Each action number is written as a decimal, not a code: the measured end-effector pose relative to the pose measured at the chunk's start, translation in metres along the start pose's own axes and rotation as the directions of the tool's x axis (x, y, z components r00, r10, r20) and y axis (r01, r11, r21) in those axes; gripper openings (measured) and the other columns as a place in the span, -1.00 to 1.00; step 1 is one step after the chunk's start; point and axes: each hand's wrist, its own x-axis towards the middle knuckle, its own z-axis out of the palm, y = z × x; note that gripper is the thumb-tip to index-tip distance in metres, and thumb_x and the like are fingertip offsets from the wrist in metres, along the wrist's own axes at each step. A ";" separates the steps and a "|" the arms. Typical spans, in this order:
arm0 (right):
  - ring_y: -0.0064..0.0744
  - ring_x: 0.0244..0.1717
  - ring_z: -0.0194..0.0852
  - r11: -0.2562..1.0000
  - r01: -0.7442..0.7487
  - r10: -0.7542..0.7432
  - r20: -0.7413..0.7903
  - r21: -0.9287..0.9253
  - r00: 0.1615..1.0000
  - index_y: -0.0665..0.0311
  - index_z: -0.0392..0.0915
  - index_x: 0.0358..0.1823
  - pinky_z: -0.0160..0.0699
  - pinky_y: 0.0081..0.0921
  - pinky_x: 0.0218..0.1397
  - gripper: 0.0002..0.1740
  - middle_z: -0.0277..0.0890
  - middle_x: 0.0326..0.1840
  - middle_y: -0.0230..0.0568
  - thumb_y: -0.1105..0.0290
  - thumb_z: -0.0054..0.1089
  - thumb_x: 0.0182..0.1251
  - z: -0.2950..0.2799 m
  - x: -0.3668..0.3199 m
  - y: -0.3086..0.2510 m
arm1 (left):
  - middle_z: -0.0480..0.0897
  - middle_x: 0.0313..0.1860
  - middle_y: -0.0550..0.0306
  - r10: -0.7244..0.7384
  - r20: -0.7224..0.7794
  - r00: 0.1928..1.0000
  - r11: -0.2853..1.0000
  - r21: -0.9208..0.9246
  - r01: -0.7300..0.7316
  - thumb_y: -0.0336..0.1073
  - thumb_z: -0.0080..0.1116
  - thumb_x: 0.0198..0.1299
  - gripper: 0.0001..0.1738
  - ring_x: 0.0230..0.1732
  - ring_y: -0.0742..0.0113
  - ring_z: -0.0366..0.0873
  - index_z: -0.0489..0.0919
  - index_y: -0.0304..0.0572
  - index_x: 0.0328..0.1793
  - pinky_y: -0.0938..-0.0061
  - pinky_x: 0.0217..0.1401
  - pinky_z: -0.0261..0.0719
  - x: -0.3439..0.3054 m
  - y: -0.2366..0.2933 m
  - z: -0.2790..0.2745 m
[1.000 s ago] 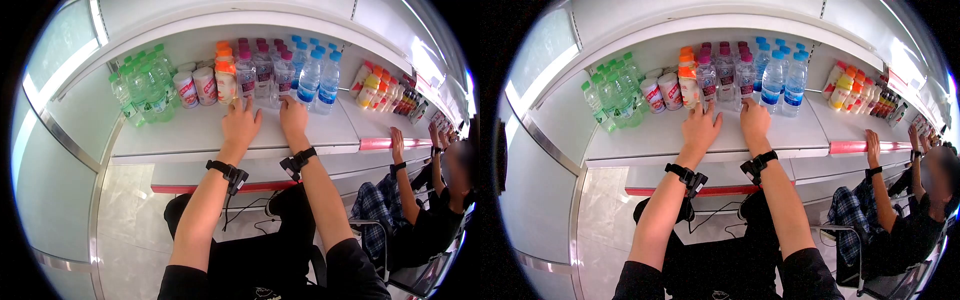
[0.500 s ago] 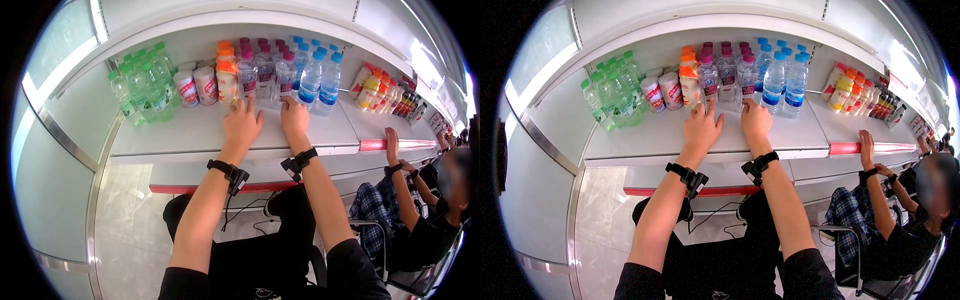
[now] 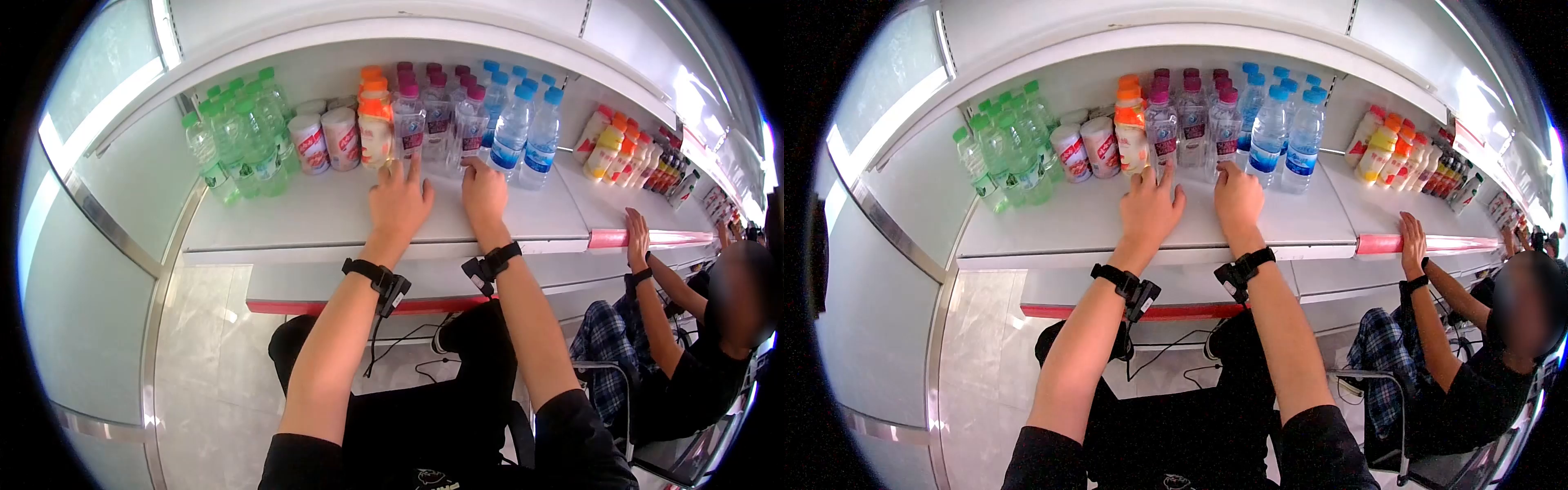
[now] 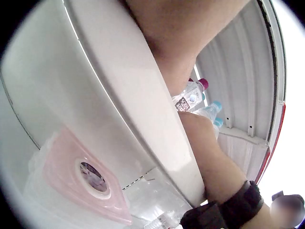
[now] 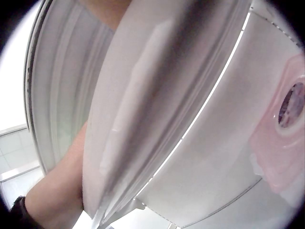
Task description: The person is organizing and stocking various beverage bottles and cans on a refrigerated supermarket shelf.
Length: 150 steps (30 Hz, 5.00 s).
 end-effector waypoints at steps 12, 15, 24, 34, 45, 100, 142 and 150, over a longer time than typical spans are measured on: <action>0.11 -0.32 0.68 1.000 0.008 -0.008 -0.006 -0.005 1.000 -0.09 0.74 -0.14 0.67 -0.04 -0.25 -0.79 0.68 -0.39 0.00 0.28 0.12 0.34 0.001 0.001 0.001 | 0.52 -0.02 -0.02 -0.005 -0.130 0.991 0.999 0.037 0.010 -0.02 0.18 0.19 -0.34 -0.01 0.02 0.57 0.48 -0.04 0.42 0.12 -0.23 0.67 0.002 0.001 -0.004; 0.12 -0.32 0.68 1.000 0.009 -0.009 -0.004 0.005 1.000 -0.08 0.74 -0.14 0.67 -0.04 -0.25 -0.79 0.68 -0.39 0.01 0.28 0.12 0.34 0.000 -0.001 0.001 | 0.51 0.05 -0.06 -0.012 -0.022 1.000 1.000 0.011 0.013 -0.06 0.17 0.17 -0.35 0.05 -0.01 0.53 0.49 -0.12 0.40 0.09 -0.18 0.59 0.001 0.001 -0.002; 0.12 -0.32 0.68 0.999 0.039 -0.038 -0.013 0.020 0.999 -0.07 0.74 -0.16 0.67 -0.04 -0.25 -0.80 0.67 -0.40 0.02 0.28 0.12 0.34 0.003 0.000 0.003 | 0.57 0.00 -0.07 0.029 -0.005 1.000 0.999 -0.022 -0.029 -0.10 0.18 0.14 -0.33 0.03 -0.03 0.56 0.48 -0.05 0.43 0.09 -0.19 0.61 0.003 -0.001 0.000; 0.13 -0.41 0.67 0.994 0.055 -0.048 -0.075 0.096 0.996 -0.06 0.37 0.34 0.62 0.02 -0.37 -0.50 0.65 -0.46 -0.01 0.27 0.08 0.36 0.002 0.001 -0.002 | 0.64 -0.18 -0.06 -0.009 -0.011 1.000 1.000 0.017 0.009 -0.11 0.17 0.17 -0.20 -0.24 -0.03 0.65 0.28 0.09 0.59 0.10 -0.33 0.62 0.002 0.001 0.002; 0.06 -0.59 0.63 0.963 0.135 -0.138 0.004 -0.232 0.990 0.05 0.16 0.56 0.63 -0.03 -0.50 -0.27 0.60 -0.62 -0.05 0.20 0.06 0.34 -0.004 -0.004 -0.011 | 0.70 -0.26 -0.02 -0.046 0.092 0.995 0.999 -0.007 0.047 -0.08 0.14 0.15 -0.33 -0.39 0.02 0.66 0.48 -0.06 0.44 0.09 -0.37 0.62 0.004 0.002 0.004; 0.08 -0.12 0.65 0.920 0.172 -0.206 0.059 0.351 0.977 0.24 0.57 0.02 0.63 -0.10 -0.09 -0.67 0.63 -0.02 -0.07 0.33 0.21 0.24 0.003 -0.001 -0.001 | 0.47 0.19 -0.01 0.235 -0.014 0.972 0.914 -0.336 -0.226 -0.15 0.25 0.16 -0.38 0.20 -0.02 0.48 0.48 -0.25 0.34 0.11 0.22 0.46 0.003 -0.011 0.008; 0.24 -0.31 0.60 0.964 0.149 -0.194 0.201 0.218 0.960 0.25 0.71 -0.31 0.60 0.02 -0.15 -0.59 0.63 -0.41 0.13 0.04 0.12 0.36 0.010 0.006 0.002 | 0.49 0.19 -0.08 0.012 -0.225 0.974 0.990 0.139 0.020 -0.21 0.35 -0.01 -0.49 0.19 -0.13 0.40 0.52 -0.11 0.11 -0.03 0.23 0.45 0.050 -0.103 -0.040; 0.25 -0.27 0.61 0.969 0.119 -0.166 0.215 0.219 0.962 0.26 0.71 -0.27 0.59 0.03 -0.13 -0.60 0.64 -0.38 0.15 0.06 0.11 0.36 0.008 0.006 0.000 | 0.48 -0.04 -0.18 -0.191 -0.198 0.961 0.978 -0.123 0.169 -0.22 0.48 -0.01 -0.47 0.06 -0.23 0.48 0.38 -0.21 -0.04 0.02 0.07 0.52 0.051 -0.106 -0.038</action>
